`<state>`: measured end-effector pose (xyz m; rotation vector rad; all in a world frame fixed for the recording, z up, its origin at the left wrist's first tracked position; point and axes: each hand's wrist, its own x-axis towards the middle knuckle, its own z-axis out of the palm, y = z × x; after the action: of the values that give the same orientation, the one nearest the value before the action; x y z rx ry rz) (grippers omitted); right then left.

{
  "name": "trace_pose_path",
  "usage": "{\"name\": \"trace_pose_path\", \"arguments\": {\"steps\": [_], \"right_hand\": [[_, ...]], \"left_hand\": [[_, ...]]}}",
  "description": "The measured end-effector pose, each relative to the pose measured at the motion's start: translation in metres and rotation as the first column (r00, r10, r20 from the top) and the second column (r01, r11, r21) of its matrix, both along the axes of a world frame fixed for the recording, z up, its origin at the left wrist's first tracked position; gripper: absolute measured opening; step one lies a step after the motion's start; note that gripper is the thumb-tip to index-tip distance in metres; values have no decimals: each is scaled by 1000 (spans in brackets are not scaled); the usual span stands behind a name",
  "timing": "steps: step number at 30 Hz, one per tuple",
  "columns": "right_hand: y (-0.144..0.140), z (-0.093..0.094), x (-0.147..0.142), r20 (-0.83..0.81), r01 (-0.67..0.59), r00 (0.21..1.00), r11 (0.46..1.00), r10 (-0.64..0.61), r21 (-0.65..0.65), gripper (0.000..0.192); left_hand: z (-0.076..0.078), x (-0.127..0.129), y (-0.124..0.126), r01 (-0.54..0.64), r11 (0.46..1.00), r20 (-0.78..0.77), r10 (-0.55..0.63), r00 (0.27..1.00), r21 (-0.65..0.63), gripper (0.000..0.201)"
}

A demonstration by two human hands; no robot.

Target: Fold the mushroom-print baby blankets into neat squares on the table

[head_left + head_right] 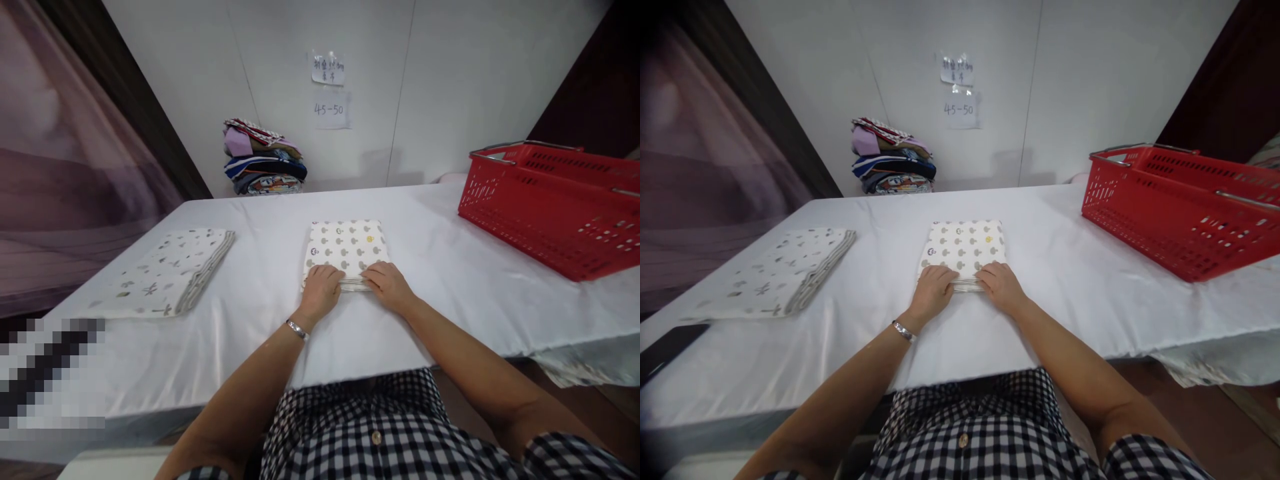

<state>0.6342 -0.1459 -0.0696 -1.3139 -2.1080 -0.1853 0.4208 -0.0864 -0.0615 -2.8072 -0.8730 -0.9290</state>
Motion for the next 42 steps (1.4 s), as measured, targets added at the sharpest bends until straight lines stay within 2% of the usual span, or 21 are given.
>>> {"name": "trace_pose_path", "arguments": {"steps": [3, 8, 10, 21, 27, 33, 38, 42], "right_hand": [[0, 0, 0, 10, 11, 1000, 1000, -10, -19, 20], [1, -1, -1, 7, 12, 1000, 1000, -12, -19, 18], [1, -1, -1, 8, 14, 1000, 1000, -14, -20, 18], [1, 0, -2, -1, 19, 1000, 999, -20, -33, 24], [0, 1, -2, -13, 16, 1000, 999, -17, -47, 26], [0, 1, -2, -10, 12, 1000, 999, -13, -50, 23], [1, -1, 0, -7, 2, 1000, 1000, -2, -18, 25], [1, -2, -1, -24, -5, 1000, 1000, 5, 1, 24]], "left_hand": [[2, 0, -2, -8, 999, 9, 8, 1000, -48, 28], [11, -1, -4, -9, 988, 35, 14, 999, -154, 17], [12, -1, -2, -12, 983, 23, 17, 1000, -184, 20], [16, 5, 5, -3, 974, -37, -5, 999, -228, 15], [15, 4, 2, 22, 984, 11, -21, 1000, -176, 18], [13, 0, 0, 65, 993, -43, -69, 997, -95, 21], [8, -3, 2, 93, 991, -45, -98, 994, -99, 18], [5, -3, 4, 72, 993, -31, -75, 997, -93, 17]]}}
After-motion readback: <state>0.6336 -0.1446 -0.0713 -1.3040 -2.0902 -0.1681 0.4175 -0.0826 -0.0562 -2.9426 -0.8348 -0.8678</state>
